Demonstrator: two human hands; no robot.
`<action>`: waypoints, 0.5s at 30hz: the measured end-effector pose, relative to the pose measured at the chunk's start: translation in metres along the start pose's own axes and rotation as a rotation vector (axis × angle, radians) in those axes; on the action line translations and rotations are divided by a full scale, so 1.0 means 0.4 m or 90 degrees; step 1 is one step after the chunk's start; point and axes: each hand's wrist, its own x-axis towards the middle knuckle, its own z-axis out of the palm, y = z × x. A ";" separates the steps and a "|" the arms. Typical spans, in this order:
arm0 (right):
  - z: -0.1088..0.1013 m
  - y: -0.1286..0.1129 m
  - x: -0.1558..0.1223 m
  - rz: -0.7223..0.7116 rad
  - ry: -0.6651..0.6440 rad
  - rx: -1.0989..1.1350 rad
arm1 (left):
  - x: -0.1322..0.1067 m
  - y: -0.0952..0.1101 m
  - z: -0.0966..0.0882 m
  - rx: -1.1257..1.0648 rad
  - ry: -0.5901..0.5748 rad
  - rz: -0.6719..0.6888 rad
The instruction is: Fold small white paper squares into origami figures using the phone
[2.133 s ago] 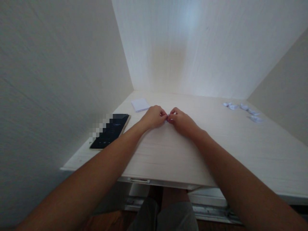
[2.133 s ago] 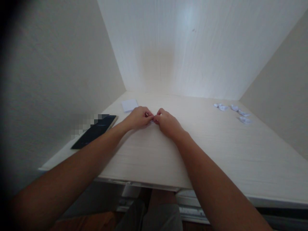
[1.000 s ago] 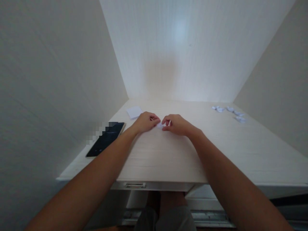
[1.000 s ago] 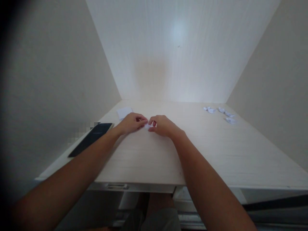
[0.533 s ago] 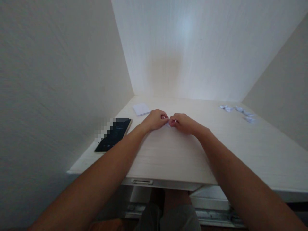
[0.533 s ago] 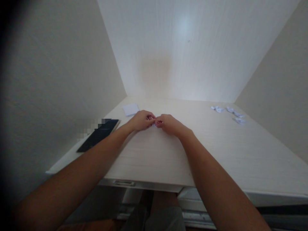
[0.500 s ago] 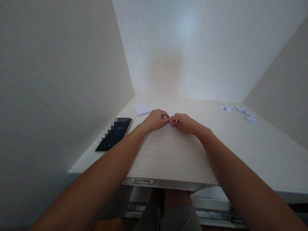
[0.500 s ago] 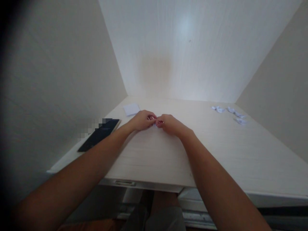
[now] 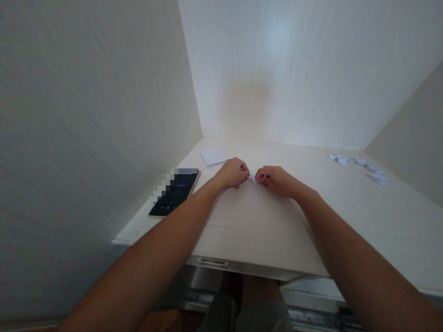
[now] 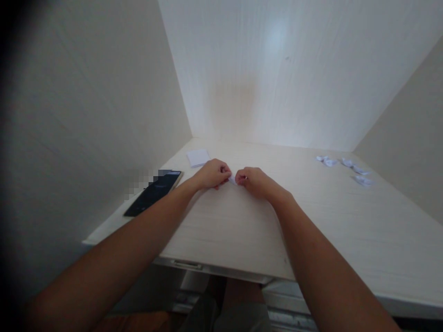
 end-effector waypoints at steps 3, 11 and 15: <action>-0.001 -0.001 -0.002 0.011 -0.002 0.008 | 0.001 -0.001 0.000 -0.010 0.001 -0.005; 0.002 0.008 -0.003 0.095 0.004 0.006 | -0.006 0.000 0.004 -0.007 0.017 -0.012; 0.006 -0.001 -0.001 0.116 0.016 0.020 | -0.012 0.001 0.007 -0.007 0.019 -0.020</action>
